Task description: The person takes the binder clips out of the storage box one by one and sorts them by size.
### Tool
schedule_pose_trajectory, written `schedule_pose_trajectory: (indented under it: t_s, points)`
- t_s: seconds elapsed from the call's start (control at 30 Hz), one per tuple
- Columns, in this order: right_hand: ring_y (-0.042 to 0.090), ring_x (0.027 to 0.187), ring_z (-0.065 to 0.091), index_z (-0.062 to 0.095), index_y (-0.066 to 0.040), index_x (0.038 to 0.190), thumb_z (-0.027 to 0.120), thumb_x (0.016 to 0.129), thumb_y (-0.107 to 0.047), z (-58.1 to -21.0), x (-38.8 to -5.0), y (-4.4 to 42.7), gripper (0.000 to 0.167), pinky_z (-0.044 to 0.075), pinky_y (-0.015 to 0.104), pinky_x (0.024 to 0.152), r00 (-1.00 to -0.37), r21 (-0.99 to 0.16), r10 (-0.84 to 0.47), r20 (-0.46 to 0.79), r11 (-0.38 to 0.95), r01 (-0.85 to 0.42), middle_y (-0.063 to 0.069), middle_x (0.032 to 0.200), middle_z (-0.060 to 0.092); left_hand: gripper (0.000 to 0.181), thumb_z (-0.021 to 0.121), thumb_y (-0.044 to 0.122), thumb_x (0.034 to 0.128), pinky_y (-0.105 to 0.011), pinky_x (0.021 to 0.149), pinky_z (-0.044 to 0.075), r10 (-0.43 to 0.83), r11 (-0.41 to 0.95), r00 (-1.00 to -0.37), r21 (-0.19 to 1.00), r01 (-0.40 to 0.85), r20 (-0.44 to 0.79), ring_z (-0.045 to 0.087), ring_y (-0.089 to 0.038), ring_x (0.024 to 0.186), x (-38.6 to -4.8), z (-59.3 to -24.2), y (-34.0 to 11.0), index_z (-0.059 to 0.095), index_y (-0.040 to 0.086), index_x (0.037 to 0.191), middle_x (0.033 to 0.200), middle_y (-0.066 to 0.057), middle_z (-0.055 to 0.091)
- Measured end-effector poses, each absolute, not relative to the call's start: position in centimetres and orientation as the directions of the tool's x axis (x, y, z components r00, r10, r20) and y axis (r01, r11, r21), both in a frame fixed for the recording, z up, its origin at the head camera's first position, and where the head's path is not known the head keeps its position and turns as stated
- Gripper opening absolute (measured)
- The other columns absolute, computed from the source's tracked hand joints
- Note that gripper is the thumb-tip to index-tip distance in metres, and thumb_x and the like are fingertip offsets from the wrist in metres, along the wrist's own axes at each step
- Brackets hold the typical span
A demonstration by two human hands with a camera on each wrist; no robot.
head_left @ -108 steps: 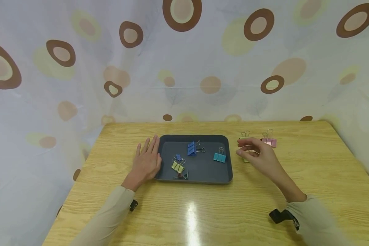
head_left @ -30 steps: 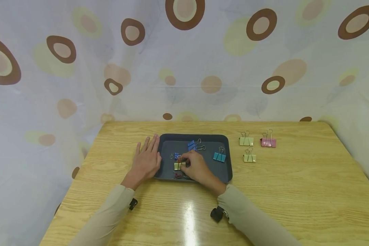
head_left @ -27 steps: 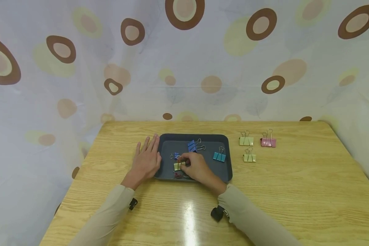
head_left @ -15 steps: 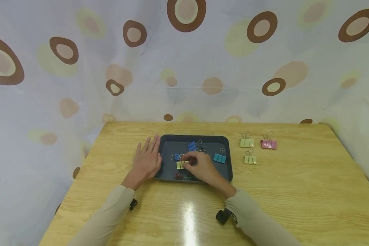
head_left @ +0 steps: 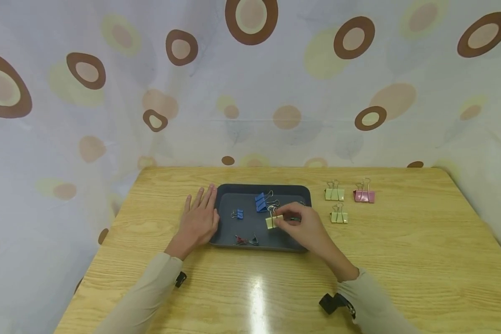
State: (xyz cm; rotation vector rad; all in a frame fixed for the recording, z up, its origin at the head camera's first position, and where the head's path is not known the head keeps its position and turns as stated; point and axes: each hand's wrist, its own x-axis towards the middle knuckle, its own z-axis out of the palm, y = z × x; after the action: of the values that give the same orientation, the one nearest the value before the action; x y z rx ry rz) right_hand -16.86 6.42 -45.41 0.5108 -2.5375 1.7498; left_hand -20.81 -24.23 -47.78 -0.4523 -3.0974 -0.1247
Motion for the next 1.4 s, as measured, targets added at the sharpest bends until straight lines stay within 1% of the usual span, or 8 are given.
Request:
schedule_pose_trajectory:
  t_s: [0.17, 0.27, 0.4, 0.53, 0.83, 1.07, 1.23, 1.4]
  points:
    - [0.03, 0.1, 0.069, 0.075, 0.0, 0.107, 0.077, 0.091, -0.004, -45.0, -16.4, 8.4, 0.017, 0.06, 0.03, 0.083, -0.946, -0.909, -0.232, 0.225, 0.299, -0.29, 0.014, 0.108, 0.071, 0.063, 0.034, 0.024, 0.1091, -0.061, 0.123, 0.01, 0.29, 0.953, -0.956, 0.075, 0.292, 0.036, 0.014, -0.036, 0.156, -20.6, -47.7, -24.3, 0.013, 0.002, 0.165, 0.171, -0.011, 0.013]
    - [0.027, 0.099, 0.07, 0.074, -0.001, 0.108, 0.078, 0.091, -0.004, -44.9, -16.0, 9.6, 0.018, 0.059, 0.026, 0.083, -0.953, -0.909, -0.207, 0.222, 0.309, -0.279, 0.013, 0.108, 0.072, 0.063, 0.034, 0.025, 0.1093, -0.061, 0.123, 0.009, 0.292, 0.953, -0.956, 0.076, 0.294, 0.035, 0.013, -0.036, 0.156, -20.6, -47.7, -24.2, 0.012, 0.002, 0.165, 0.171, -0.011, 0.012]
    - [0.019, 0.098, 0.07, 0.075, -0.002, 0.108, 0.079, 0.09, -0.006, -45.0, -15.5, 11.2, 0.019, 0.057, 0.022, 0.084, -0.965, -0.908, -0.164, 0.203, 0.338, -0.248, 0.012, 0.108, 0.072, 0.064, 0.032, 0.026, 0.1096, -0.06, 0.123, 0.008, 0.292, 0.953, -0.956, 0.075, 0.292, 0.014, 0.011, -0.036, 0.157, -20.7, -47.6, -24.3, 0.01, 0.003, 0.165, 0.172, -0.01, 0.01]
    - [0.012, 0.098, 0.071, 0.075, -0.001, 0.109, 0.079, 0.09, -0.008, -45.5, -15.3, 12.6, 0.02, 0.057, 0.021, 0.084, -0.969, -0.91, -0.145, 0.199, 0.34, -0.237, 0.013, 0.109, 0.073, 0.064, 0.031, 0.027, 0.1099, -0.06, 0.123, 0.007, 0.283, 0.957, -0.959, 0.067, 0.282, 0.0, 0.01, -0.034, 0.157, -20.8, -47.4, -24.3, 0.008, 0.004, 0.165, 0.172, -0.009, 0.008]
    - [0.003, 0.096, 0.069, 0.076, -0.001, 0.112, 0.078, 0.092, -0.011, -45.5, -15.3, 16.3, 0.023, 0.055, 0.016, 0.083, -0.971, -0.888, -0.097, 0.22, 0.391, -0.241, 0.015, 0.111, 0.073, 0.064, 0.03, 0.027, 0.1097, -0.059, 0.124, 0.006, 0.273, 0.96, -0.962, 0.07, 0.271, -0.008, 0.009, -0.034, 0.157, -20.9, -47.5, -24.2, 0.007, 0.004, 0.165, 0.172, -0.009, 0.008]
    - [-0.002, 0.098, 0.066, 0.073, 0.002, 0.118, 0.077, 0.094, -0.017, -45.1, -15.9, 20.4, 0.03, 0.052, 0.012, 0.083, -0.975, -0.877, -0.035, 0.217, 0.432, -0.211, -0.001, 0.111, 0.071, 0.064, 0.03, 0.027, 0.1099, -0.058, 0.124, 0.006, 0.269, 0.962, -0.963, 0.063, 0.267, -0.015, 0.008, -0.033, 0.158, -20.9, -47.6, -24.1, 0.007, 0.005, 0.165, 0.172, -0.008, 0.007]
    - [-0.004, 0.098, 0.063, 0.072, 0.003, 0.116, 0.078, 0.094, -0.022, -45.5, -16.3, 23.2, 0.034, 0.047, 0.007, 0.085, -0.981, -0.865, 0.015, 0.194, 0.474, -0.164, -0.01, 0.106, 0.073, 0.064, 0.03, 0.027, 0.1099, -0.059, 0.124, 0.007, 0.273, 0.96, -0.962, 0.066, 0.271, -0.008, 0.009, -0.033, 0.157, -20.9, -47.6, -24.1, 0.008, 0.005, 0.165, 0.172, -0.008, 0.008]
    - [-0.003, 0.097, 0.062, 0.072, 0.002, 0.118, 0.077, 0.094, -0.025, -46.4, -16.5, 25.2, 0.037, 0.046, 0.006, 0.083, -0.985, -0.86, 0.045, 0.167, 0.495, -0.123, -0.009, 0.107, 0.072, 0.064, 0.031, 0.027, 0.1098, -0.059, 0.124, 0.007, 0.277, 0.959, -0.961, 0.061, 0.276, -0.006, 0.009, -0.034, 0.157, -20.9, -47.7, -24.2, 0.007, 0.005, 0.165, 0.172, -0.008, 0.007]
